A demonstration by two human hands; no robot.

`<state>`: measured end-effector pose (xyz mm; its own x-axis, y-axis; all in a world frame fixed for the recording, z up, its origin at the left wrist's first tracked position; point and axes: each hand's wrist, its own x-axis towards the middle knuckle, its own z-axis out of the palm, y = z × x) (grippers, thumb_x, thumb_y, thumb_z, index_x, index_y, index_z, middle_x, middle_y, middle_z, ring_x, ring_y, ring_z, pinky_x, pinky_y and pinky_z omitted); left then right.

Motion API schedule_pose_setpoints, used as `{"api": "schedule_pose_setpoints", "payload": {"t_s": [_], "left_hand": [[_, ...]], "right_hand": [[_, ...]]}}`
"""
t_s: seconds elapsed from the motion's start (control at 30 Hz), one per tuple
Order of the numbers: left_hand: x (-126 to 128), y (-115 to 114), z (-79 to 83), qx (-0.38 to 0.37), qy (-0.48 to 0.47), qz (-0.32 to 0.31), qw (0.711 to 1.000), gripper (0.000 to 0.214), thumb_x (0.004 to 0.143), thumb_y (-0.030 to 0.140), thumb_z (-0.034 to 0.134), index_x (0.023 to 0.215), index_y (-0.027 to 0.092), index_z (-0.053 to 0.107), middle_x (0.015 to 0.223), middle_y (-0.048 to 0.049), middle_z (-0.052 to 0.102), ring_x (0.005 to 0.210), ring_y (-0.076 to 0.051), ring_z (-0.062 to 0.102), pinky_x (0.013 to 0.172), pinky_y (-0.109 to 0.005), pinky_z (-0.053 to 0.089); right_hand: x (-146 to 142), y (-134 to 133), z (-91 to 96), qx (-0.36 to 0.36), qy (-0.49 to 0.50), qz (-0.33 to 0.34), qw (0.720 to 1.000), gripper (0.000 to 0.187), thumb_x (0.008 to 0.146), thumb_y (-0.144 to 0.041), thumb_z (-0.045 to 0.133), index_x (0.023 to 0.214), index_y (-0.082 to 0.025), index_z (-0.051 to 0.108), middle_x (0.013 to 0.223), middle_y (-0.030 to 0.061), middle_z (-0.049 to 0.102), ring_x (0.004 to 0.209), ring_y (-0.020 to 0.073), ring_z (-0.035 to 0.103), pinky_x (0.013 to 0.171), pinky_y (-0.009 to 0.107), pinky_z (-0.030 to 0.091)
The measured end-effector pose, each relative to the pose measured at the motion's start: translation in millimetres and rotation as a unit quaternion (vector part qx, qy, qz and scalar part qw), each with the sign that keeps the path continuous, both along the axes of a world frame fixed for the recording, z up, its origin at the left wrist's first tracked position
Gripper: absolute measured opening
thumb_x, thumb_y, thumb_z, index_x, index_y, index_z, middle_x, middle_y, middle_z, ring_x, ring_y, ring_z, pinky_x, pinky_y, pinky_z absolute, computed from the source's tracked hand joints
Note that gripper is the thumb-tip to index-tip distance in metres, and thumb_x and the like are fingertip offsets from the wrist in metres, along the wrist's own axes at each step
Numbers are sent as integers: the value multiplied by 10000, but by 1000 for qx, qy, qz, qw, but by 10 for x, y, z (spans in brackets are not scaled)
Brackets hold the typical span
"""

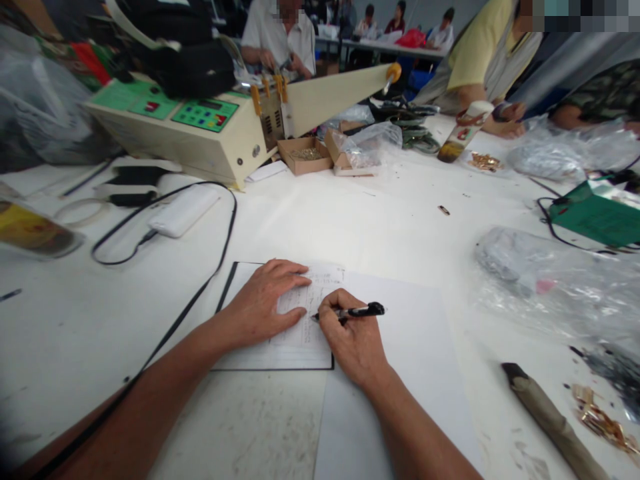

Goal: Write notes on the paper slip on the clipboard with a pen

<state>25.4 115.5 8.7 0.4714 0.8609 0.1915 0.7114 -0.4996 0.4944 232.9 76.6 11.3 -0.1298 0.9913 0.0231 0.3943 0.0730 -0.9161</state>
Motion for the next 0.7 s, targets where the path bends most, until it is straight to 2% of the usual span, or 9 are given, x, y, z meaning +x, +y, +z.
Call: {"api": "schedule_pose_setpoints", "payload": {"t_s": [0.7], "left_hand": [[-8, 8, -23, 8, -1, -4, 1000, 446, 781, 276, 806, 1210, 217, 699, 1380, -82, 636, 1291, -325, 523, 1174, -544, 405]], "right_hand": [[-5, 2, 14, -1, 6, 0, 1000, 191, 913, -248, 532, 726, -218, 562, 654, -39, 513, 618, 149, 457, 571, 280, 338]]}}
